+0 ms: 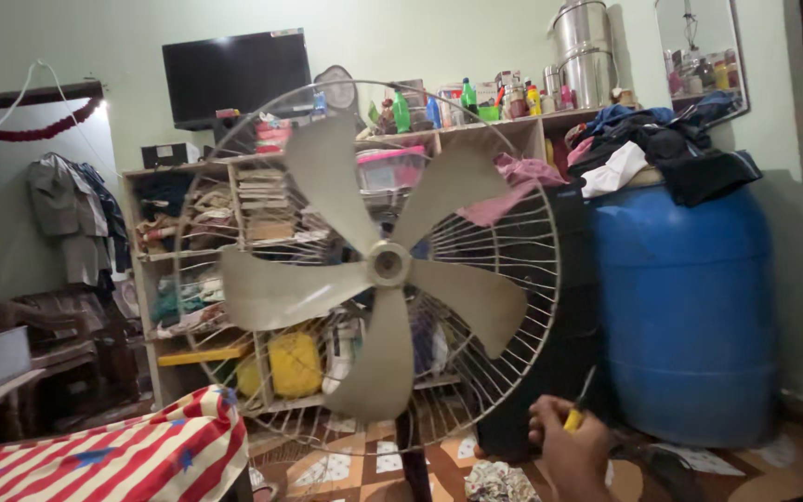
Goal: The person uses a screwdriver to loosen and remove the central nut holding the fan blade, then detaches the blade from the motor shaft. The person then reattaches the fan blade and tightens the nut to secure it.
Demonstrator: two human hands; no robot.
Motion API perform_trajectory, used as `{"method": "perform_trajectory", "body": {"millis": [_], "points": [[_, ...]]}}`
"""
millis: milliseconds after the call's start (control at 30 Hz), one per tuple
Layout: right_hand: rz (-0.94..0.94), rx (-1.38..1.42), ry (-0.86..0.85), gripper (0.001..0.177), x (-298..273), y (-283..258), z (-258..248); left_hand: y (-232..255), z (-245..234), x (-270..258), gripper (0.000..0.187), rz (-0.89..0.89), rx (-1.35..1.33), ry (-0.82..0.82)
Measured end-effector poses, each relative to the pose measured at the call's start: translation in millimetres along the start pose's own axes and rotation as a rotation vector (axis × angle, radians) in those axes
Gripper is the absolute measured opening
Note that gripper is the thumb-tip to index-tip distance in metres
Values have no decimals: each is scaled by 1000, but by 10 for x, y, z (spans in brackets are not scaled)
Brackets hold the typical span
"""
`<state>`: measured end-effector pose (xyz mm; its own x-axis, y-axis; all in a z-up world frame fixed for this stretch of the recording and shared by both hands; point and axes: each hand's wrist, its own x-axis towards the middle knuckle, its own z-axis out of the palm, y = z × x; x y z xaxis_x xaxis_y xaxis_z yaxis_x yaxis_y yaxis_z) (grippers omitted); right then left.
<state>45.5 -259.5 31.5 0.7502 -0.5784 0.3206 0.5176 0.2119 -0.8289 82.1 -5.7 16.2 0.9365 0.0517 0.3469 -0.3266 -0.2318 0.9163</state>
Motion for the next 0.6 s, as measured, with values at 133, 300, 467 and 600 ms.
{"method": "perform_trajectory", "body": {"millis": [133, 300, 467, 600], "points": [[-119, 49, 40, 15, -199, -632, 129, 1031, -150, -418, 26, 51, 83, -128], [-211, -24, 19, 16, -479, -1204, 376, 2043, -182, -899, 17, 190, 179, -197], [-43, 79, -219, 17, -601, -1320, 686, 2480, -157, -1205, 24, 632, 94, -78], [113, 226, -357, 19, -628, -1403, 797, 2557, -241, -1311, 22, 701, 80, -5]]}}
